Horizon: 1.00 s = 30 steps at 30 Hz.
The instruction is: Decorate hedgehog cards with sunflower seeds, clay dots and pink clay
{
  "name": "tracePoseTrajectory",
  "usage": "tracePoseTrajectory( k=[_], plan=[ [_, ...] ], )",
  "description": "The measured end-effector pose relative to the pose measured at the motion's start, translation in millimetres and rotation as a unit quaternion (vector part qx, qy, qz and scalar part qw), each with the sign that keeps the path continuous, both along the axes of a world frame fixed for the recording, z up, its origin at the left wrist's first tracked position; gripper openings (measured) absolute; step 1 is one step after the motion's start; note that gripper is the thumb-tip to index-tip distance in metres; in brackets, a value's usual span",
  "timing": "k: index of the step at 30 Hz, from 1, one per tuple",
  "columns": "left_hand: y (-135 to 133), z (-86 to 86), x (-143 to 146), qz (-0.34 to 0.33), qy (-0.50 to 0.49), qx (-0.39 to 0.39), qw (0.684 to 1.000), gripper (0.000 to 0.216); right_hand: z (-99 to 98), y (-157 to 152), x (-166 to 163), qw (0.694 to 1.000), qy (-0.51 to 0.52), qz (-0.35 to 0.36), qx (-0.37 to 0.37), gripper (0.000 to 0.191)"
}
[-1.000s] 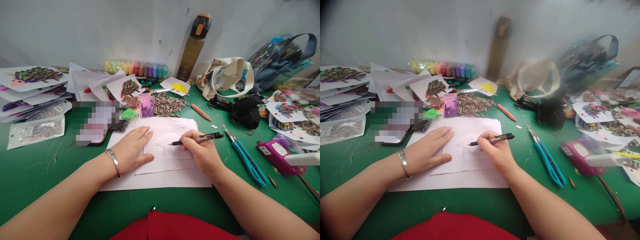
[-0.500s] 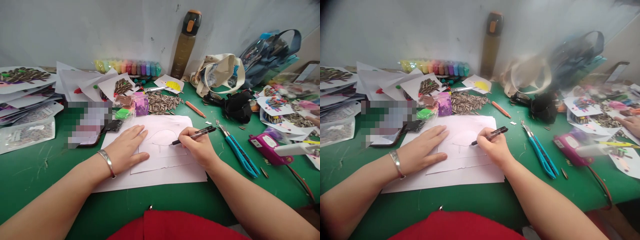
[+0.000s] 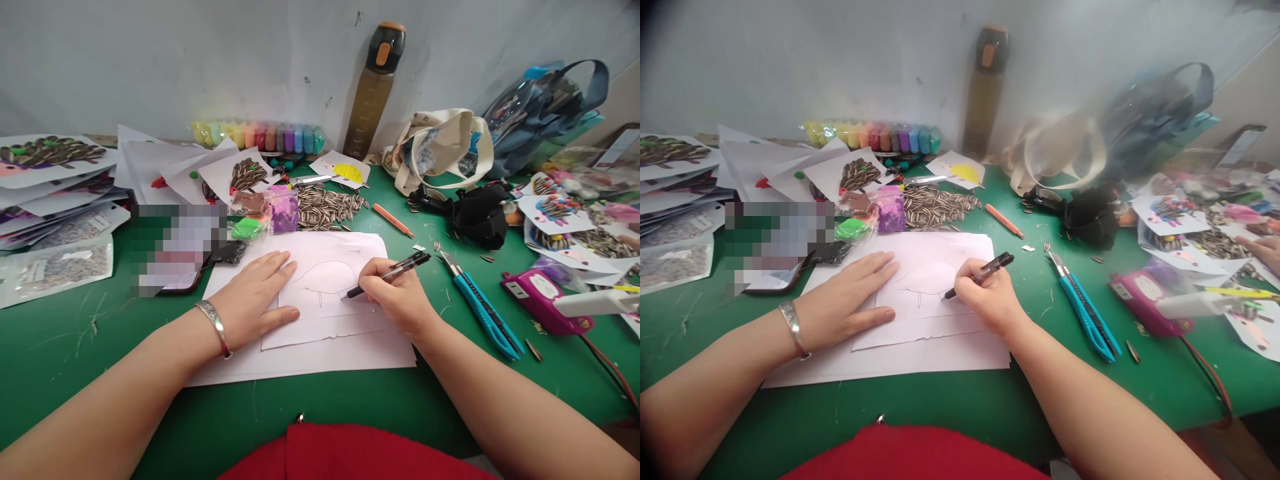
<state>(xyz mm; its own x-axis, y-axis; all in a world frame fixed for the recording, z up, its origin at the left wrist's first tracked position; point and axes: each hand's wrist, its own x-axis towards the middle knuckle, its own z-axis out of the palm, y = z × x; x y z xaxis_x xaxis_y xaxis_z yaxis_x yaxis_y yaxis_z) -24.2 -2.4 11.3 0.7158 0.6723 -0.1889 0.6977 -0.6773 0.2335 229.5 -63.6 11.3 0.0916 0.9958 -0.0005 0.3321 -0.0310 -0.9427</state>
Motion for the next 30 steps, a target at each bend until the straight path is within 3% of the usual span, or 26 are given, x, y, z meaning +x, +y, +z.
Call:
tracePoseTrajectory(
  k=[8, 25, 30],
  plan=[
    [0.0, -0.3, -1.0, -0.001, -0.003, 0.002, 1.0, 0.077, 3.4, 0.1, 0.7, 0.999, 0.017, 0.013, -0.028, 0.014],
    [0.2, -1.2, -0.4, 0.001, -0.004, 0.005, 1.0, 0.077, -0.6, 3.0, -1.2, 0.999, 0.009, -0.045, -0.005, 0.017],
    [-0.2, -5.8, -3.1, -0.004, -0.027, 0.021, 0.999, 0.075, -2.1, 4.9, 4.1, 0.996, 0.076, -0.052, 0.013, 0.017]
  ],
)
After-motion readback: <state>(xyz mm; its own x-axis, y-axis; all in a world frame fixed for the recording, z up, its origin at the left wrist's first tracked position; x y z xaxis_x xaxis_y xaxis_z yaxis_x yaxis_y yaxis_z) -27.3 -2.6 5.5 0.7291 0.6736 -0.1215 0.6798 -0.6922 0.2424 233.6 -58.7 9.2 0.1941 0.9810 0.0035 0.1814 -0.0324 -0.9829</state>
